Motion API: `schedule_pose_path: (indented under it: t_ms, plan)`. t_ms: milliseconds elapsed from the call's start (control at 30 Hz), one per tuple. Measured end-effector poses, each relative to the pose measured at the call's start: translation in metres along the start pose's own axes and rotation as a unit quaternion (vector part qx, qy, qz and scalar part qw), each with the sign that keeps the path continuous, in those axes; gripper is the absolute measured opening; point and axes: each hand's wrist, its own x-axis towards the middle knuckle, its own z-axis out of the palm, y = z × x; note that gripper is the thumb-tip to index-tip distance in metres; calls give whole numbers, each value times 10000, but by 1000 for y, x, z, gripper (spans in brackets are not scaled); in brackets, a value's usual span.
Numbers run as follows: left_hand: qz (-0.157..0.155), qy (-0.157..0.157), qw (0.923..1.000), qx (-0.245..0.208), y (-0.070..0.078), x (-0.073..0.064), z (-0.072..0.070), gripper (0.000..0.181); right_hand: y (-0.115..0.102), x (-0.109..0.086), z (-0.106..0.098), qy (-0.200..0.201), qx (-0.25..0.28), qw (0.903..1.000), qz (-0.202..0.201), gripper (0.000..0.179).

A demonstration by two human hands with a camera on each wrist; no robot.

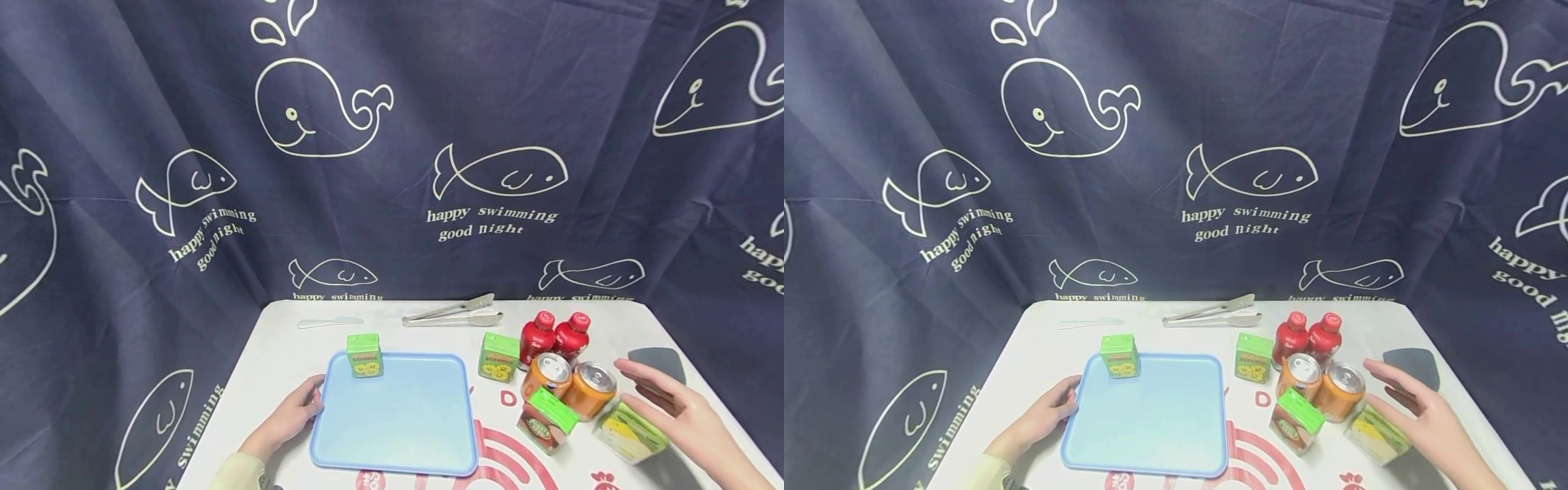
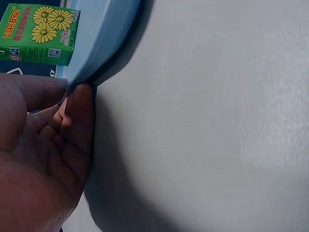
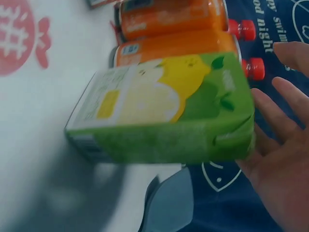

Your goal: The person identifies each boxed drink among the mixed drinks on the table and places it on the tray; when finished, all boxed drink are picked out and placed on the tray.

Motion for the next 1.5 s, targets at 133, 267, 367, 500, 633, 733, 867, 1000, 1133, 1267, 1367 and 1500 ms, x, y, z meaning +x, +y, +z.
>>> schedule_pose_path:
  t_ms: [133,267,367,500,633,733,867,1000,1133,1267,1367,1500]
  plan:
    - [-10,26,10000,11,2,-1,0,56,10,-8,-3,73,-101,9999,92,55]
    - [22,52,10000,20,2,-2,-1,56,21,-18,-5,84,-336,9986,398,51]
    - [46,70,10000,15,2,-2,-1,56,29,-25,-5,68,-383,9977,555,51]
    - [98,58,9998,135,1,0,0,56,39,-34,-4,53,-304,9976,623,51]
    - [118,37,9997,200,0,0,0,56,46,-42,-2,-13,-239,9978,619,51]
    - [51,57,9999,136,1,0,-1,56,49,-47,1,-104,-291,9951,934,53]
    - [37,31,9999,126,0,0,-1,56,52,-51,7,-83,-505,9846,1672,63]
    - [19,18,9999,101,-1,0,-1,56,53,-56,13,190,-542,9748,2157,68]
    - [10,5,9999,111,-2,0,-1,57,53,-61,18,537,-381,9704,2325,66]
    - [-29,41,10000,82,-1,0,-1,56,52,-64,22,841,-293,9722,2164,60]
    - [-73,34,10000,45,0,-1,-1,57,50,-65,24,1000,-395,9715,2113,58]
    - [-90,5,10000,36,-4,1,0,57,48,-65,25,1121,-464,9675,2221,58]
